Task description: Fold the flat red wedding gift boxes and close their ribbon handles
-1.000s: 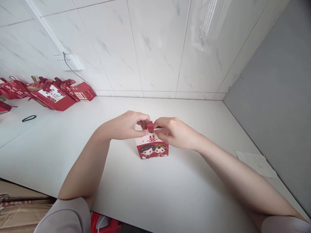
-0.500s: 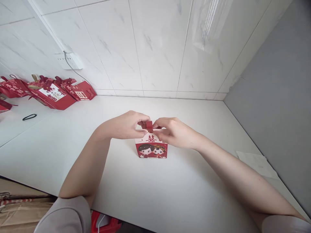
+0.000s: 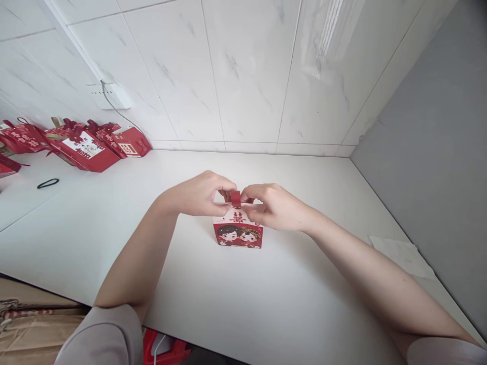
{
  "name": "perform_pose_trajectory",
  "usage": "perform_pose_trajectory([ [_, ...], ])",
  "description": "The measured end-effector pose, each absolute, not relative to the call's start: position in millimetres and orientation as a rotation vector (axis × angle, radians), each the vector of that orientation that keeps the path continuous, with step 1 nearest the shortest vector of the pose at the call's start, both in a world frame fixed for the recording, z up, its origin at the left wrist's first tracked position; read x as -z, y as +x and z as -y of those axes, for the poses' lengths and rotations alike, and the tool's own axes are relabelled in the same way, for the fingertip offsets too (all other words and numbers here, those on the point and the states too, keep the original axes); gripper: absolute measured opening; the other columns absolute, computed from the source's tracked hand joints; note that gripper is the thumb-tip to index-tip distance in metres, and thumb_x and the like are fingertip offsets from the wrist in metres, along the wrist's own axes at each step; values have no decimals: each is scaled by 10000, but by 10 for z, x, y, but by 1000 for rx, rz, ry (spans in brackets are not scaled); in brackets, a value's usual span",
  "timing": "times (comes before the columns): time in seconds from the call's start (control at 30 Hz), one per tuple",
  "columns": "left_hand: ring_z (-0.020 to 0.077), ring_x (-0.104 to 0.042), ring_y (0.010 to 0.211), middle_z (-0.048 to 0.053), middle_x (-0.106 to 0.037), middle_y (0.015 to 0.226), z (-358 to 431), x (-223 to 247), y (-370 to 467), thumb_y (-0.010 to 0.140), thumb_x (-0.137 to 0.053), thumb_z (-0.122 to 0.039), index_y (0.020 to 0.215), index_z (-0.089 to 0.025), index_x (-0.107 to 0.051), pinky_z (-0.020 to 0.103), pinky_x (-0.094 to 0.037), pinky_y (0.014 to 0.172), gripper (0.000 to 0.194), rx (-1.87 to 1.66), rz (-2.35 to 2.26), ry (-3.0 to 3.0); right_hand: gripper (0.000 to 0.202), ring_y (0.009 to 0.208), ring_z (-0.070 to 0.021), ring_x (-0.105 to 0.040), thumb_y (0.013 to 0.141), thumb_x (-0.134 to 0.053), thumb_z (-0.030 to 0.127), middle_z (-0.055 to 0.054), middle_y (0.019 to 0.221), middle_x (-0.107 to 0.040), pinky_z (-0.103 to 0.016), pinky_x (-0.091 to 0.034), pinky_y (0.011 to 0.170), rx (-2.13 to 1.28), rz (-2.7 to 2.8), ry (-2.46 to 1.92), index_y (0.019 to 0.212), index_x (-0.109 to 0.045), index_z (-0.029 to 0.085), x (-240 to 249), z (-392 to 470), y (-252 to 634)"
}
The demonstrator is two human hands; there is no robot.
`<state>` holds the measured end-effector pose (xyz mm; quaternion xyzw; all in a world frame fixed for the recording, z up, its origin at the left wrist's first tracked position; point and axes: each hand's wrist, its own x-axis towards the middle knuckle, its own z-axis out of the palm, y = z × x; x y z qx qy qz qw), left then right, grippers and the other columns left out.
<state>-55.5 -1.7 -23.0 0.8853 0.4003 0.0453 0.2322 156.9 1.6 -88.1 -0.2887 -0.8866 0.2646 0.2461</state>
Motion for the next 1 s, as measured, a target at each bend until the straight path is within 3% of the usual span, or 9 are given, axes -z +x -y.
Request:
perform_pose_trajectory([
  [0.4,100,-503,655,-10,-636,811,-8,254,-564,759,-547,-201,868,-193,-631,202,-345,556,138,-54,-1137,2413,162,687,-135,-569,879,-500,218,-14,874,-687,-259,-388,602,-765,2437,-829,954,-644,214,851,-45,1612],
  [0.57,113,-548,740,5,-657,914,0,226,-573,819,-581,-333,921,-199,-633,200,-370,594,175,-25,-1114,2383,196,788,-163,-618,823,-603,213,-24,985,-702,-273,-426,658,-800,2495,-840,1017,-624,228,838,-95,1684],
  [0.77,108,-518,693,8,-630,806,-5,266,-554,870,-544,-416,829,-178,-658,213,-351,576,267,-159,-1144,2372,152,908,-169,-631,850,-613,262,-23,984,-682,-259,-460,676,-970,2300,-681,986,-554,228,857,-104,1678],
  [0.87,85,-395,553,-10,-501,626,-17,293,-561,893,-504,-409,712,-154,-619,230,-277,503,333,-167,-1191,2339,123,866,-163,-628,901,-559,340,-27,943,-685,-251,-441,640,-1016,2265,-691,931,-551,221,857,-91,1658],
  [1.0,69,-211,493,-36,-267,539,-18,316,-554,878,-515,-370,544,-157,-409,249,-170,449,410,-224,-1216,2308,153,719,-126,-575,925,-507,347,-14,906,-675,-240,-400,584,-1095,2286,-770,895,-571,211,873,-78,1610],
])
